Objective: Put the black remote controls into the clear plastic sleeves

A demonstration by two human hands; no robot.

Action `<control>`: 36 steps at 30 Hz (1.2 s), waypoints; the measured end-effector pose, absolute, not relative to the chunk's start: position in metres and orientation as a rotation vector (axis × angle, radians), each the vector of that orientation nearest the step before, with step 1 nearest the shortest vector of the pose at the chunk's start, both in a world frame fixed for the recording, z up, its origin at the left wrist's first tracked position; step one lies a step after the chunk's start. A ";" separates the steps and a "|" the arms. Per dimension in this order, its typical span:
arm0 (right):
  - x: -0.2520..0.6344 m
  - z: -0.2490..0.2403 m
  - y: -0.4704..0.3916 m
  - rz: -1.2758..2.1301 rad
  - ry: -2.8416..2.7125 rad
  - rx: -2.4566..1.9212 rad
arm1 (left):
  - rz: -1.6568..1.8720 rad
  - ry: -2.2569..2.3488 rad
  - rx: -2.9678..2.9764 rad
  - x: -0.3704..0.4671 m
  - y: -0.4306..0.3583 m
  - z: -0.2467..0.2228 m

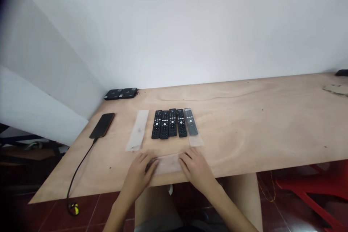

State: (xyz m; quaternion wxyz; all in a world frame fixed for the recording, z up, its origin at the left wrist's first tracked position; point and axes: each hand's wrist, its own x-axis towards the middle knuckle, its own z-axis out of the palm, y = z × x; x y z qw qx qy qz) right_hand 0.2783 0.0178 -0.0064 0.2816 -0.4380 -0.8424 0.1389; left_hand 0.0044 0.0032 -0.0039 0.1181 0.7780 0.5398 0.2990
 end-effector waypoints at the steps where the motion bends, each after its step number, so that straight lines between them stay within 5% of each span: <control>1: 0.284 -0.007 0.017 0.401 -2.220 -1.189 | 0.888 1.595 2.246 0.001 0.004 -0.004; 17: 0.320 0.026 0.018 0.489 -2.163 -1.262 | 0.886 1.468 1.808 -0.004 0.025 0.029; 22: 0.297 0.053 0.031 0.914 -2.196 -1.054 | 0.899 1.307 1.879 -0.004 0.036 0.045; 27: 0.277 0.027 0.038 1.266 -1.652 -1.105 | 1.550 1.510 1.475 0.012 0.031 0.017; 36: 0.252 -0.003 0.044 1.406 -1.263 -0.999 | 1.357 1.360 1.134 0.058 0.005 0.002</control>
